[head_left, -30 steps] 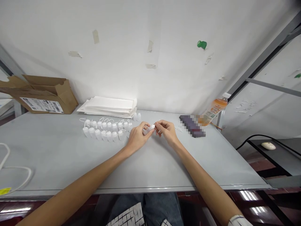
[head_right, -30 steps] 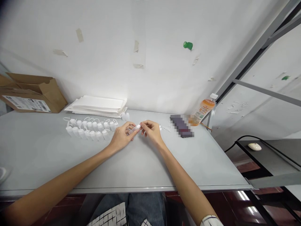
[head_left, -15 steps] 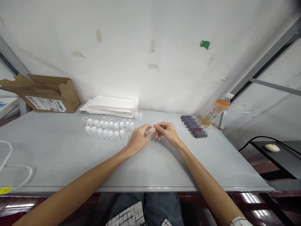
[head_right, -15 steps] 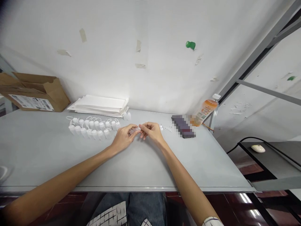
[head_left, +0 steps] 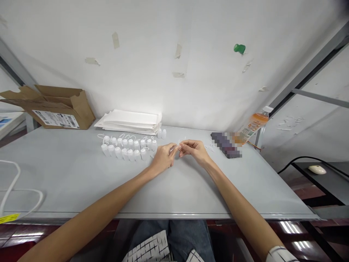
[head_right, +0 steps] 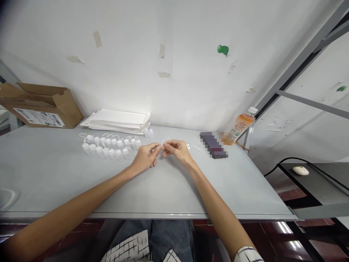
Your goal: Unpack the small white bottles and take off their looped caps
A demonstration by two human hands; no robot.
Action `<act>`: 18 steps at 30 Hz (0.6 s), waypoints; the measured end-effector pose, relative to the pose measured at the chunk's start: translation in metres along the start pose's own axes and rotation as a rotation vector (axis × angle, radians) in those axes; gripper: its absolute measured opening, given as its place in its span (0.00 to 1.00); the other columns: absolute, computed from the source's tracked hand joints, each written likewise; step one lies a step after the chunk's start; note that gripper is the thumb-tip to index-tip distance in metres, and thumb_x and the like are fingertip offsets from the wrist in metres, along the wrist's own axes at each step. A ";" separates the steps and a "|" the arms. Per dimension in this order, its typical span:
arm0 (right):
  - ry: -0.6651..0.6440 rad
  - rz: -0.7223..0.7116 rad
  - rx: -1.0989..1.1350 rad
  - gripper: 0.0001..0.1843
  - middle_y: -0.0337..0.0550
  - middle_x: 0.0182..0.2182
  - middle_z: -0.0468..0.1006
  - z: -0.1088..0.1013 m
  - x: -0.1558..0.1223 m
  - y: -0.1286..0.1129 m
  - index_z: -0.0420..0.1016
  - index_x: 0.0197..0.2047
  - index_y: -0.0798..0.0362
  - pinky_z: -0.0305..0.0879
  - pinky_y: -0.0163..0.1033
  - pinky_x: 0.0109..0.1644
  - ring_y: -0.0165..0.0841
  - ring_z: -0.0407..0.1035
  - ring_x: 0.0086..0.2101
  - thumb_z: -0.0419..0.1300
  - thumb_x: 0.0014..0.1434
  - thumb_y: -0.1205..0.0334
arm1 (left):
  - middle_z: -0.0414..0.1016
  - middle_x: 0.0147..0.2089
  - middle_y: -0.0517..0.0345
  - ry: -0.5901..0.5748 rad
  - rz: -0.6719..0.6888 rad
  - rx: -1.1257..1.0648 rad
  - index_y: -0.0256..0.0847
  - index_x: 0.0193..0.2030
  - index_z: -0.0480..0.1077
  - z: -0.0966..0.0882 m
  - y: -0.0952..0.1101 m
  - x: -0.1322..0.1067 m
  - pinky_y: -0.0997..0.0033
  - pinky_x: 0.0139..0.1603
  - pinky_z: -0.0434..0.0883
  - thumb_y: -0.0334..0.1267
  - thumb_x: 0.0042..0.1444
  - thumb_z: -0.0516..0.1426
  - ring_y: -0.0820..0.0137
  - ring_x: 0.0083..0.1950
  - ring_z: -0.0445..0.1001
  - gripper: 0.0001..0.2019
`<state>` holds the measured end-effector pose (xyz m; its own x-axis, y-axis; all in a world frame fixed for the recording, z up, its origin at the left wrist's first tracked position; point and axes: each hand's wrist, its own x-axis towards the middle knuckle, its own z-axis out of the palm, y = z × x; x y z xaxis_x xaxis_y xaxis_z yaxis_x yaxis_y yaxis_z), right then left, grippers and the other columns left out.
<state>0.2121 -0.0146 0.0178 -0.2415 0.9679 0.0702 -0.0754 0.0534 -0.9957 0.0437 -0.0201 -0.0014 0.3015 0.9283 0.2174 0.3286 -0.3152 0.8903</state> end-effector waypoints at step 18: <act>-0.031 -0.110 -0.138 0.17 0.43 0.30 0.79 -0.006 -0.003 -0.012 0.82 0.36 0.55 0.70 0.42 0.38 0.31 0.71 0.27 0.70 0.48 0.51 | 0.59 0.20 0.68 -0.153 -0.148 -0.481 0.38 0.28 0.63 -0.003 0.006 0.005 0.79 0.08 0.59 0.58 0.57 0.55 0.74 0.12 0.69 0.23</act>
<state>0.2191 -0.0166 0.0294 -0.2687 0.9464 0.1789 0.0298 0.1938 -0.9806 0.0440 -0.0164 0.0060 0.4217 0.9056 0.0463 -0.0594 -0.0234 0.9980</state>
